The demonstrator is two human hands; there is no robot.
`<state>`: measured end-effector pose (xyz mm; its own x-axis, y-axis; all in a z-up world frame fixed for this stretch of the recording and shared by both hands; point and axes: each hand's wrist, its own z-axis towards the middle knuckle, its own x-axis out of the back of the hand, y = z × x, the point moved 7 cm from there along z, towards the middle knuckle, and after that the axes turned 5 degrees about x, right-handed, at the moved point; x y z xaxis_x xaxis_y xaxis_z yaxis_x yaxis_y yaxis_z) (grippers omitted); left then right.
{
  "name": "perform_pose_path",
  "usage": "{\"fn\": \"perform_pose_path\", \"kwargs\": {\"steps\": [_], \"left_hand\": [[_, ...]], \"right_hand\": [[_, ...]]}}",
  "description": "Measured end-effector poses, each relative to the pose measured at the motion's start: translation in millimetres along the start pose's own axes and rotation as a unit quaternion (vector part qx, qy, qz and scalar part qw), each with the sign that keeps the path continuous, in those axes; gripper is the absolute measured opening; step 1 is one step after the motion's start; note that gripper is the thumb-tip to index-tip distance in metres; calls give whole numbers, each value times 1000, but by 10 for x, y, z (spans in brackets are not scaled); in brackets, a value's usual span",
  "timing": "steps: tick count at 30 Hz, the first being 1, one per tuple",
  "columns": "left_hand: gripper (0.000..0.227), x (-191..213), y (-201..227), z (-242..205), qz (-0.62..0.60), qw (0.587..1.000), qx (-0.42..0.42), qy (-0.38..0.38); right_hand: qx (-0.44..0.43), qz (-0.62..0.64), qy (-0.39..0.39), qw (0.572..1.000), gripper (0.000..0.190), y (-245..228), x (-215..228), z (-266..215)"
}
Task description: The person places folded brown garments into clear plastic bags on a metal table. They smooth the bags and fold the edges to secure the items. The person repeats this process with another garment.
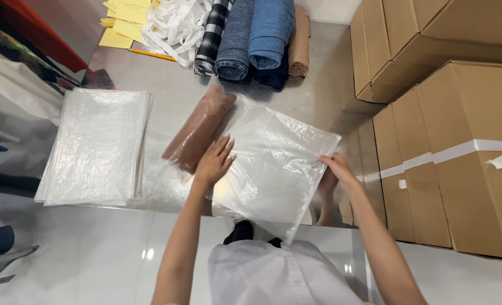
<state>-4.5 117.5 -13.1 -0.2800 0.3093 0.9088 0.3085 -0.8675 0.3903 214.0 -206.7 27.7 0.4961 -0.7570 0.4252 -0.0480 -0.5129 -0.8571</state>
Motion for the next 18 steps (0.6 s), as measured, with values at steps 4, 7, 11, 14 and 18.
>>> {"fn": "perform_pose_path", "kwargs": {"steps": [4,7,11,14,18], "left_hand": [[58,-124,167,-40,97,989,81,-82],[71,-35,606,-419,88,954,240,-158],[75,187,787,-1021,28,925,360,-117],[78,288,575,-1199,50,910,401,-92],[83,289,269,-1187,58,916,385,-97]], "right_hand": [[-18,158,-27,987,28,49,-76,-288],[-4,172,11,985,24,100,-30,-413],[16,206,29,978,22,285,-23,-356],[41,204,25,978,27,506,-23,-228],[78,190,1,979,25,623,-25,-326]]}}
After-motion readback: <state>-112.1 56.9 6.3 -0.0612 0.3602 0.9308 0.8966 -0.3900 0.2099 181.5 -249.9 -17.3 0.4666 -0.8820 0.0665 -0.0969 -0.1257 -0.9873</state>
